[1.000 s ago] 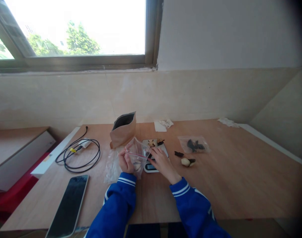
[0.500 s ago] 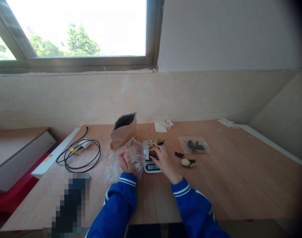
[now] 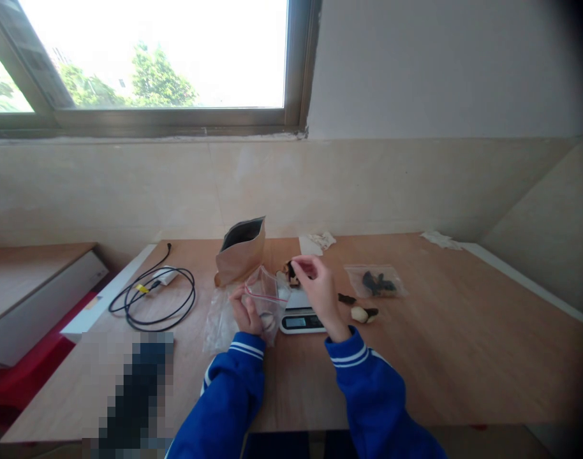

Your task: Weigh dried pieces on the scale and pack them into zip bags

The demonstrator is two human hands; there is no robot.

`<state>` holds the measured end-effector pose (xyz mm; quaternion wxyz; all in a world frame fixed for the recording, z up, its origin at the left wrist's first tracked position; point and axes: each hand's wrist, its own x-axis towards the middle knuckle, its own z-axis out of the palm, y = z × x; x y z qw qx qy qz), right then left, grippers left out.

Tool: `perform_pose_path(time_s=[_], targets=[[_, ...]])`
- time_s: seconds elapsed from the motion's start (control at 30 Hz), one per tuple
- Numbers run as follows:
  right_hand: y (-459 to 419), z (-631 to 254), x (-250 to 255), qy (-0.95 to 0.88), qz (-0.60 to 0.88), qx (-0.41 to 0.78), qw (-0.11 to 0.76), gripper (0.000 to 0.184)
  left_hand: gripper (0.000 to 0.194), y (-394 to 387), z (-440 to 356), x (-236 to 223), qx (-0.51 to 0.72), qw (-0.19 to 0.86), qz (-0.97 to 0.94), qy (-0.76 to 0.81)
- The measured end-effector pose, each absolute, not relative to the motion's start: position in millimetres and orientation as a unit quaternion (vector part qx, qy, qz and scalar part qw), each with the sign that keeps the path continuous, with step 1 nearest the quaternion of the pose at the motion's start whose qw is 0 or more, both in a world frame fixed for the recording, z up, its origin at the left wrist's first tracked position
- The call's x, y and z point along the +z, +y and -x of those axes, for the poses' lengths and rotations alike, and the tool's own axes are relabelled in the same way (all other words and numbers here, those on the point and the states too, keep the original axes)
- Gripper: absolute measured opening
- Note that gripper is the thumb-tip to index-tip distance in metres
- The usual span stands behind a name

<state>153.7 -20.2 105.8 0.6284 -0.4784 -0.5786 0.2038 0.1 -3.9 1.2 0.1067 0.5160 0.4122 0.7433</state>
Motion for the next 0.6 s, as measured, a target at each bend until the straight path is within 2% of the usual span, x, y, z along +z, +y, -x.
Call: perform_pose_path(time_s=[0.1, 0.2, 0.33, 0.47, 0.6], targets=[[-17, -147, 104, -0.648, 0.453, 0.218, 0.572, 0.03, 0.03, -5, -3, 6, 0.762, 0.108, -0.495, 0.403], [-7, -155, 84, -0.653, 0.478, 0.184, 0.558, 0.037, 0.03, -6, -5, 9, 0.78, 0.106, -0.477, 0.392], [10, -172, 45, -0.71, 0.515, 0.09, 0.472, 0.027, 0.028, -7, -6, 11, 0.783, 0.119, -0.469, 0.39], [16, -178, 21, -0.765, 0.53, 0.016, 0.366, 0.028, 0.028, -7, -6, 11, 0.784, 0.126, -0.463, 0.393], [15, -175, 18, -0.772, 0.542, 0.007, 0.332, 0.02, 0.028, -7, -6, 15, 0.793, 0.128, -0.449, 0.391]])
